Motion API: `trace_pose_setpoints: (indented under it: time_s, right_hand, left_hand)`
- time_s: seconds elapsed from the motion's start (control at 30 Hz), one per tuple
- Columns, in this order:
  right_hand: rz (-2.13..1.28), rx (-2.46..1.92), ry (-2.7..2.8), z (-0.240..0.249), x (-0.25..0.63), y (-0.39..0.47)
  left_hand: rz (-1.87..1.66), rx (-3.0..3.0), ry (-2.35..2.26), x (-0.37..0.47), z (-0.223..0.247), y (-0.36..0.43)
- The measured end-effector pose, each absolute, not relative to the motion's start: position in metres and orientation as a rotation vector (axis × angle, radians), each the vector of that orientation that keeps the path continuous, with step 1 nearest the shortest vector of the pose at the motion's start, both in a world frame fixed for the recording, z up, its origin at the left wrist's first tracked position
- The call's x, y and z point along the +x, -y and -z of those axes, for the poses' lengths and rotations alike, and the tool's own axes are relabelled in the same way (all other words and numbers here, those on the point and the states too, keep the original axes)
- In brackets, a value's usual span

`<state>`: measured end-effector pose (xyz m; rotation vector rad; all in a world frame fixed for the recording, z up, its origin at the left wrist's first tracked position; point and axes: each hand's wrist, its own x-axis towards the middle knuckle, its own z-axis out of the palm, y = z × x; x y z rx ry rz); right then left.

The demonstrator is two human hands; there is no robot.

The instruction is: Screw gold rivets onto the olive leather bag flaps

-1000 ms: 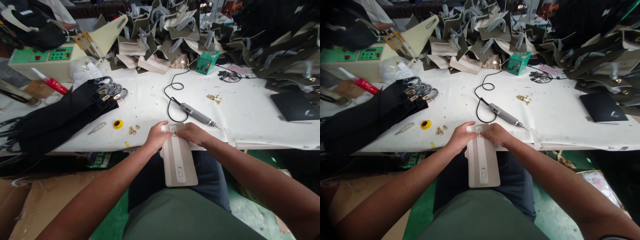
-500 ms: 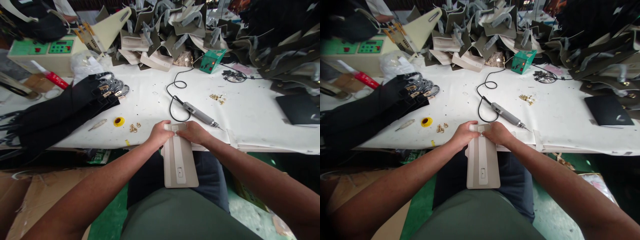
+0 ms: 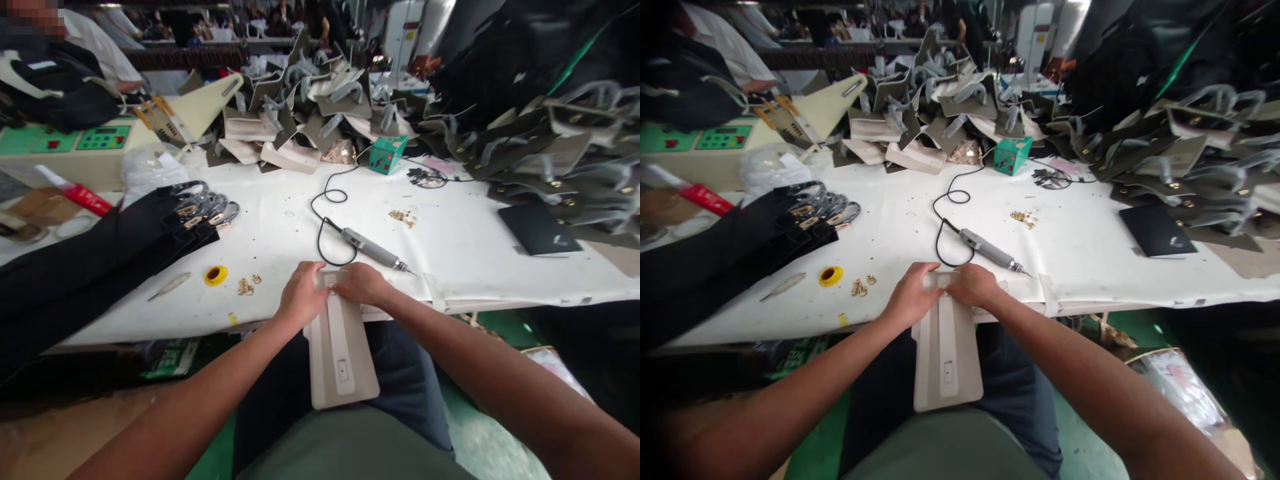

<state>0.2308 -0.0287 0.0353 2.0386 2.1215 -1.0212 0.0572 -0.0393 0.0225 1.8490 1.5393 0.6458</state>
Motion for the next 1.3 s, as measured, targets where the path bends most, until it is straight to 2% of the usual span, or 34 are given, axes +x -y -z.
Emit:
trace_pose_setpoints:
  time_s: [0.23, 0.47, 0.6, 0.7, 0.77, 0.83, 1.07, 1.3]
  right_hand:
    - [0.985, 2.042, -2.166, -0.031, 0.231, 0.023]
    - [1.022, 2.049, -2.225, -0.037, 0.231, 0.025]
    - [1.069, 2.281, -2.42, -0.041, 0.266, 0.021]
    - [0.783, 2.638, -2.48, -0.039, 0.325, 0.001]
    - [0.495, 2.851, -2.326, -0.032, 0.37, -0.017]
    - [0.396, 2.932, -2.194, -0.021, 0.409, -0.034]
    - [0.403, 2.913, -2.038, 0.014, 0.457, -0.065]
    - [0.375, 2.808, -2.108, 0.017, 0.457, -0.066]
  left_hand:
    - [-0.71, 2.325, -1.398, 0.045, -0.004, 0.047]
    - [-0.709, 2.307, -1.452, 0.039, 0.013, 0.042]
    - [-0.745, 2.288, -1.44, 0.038, 0.014, 0.038]
    - [-0.744, 2.266, -1.439, 0.038, 0.013, 0.036]
    - [-0.728, 2.246, -1.455, 0.037, 0.013, 0.035]
    - [-0.717, 2.231, -1.459, 0.036, 0.014, 0.034]
    - [-0.69, 2.206, -1.453, 0.035, 0.017, 0.033]
    - [-0.657, 2.195, -1.472, 0.035, 0.017, 0.034]
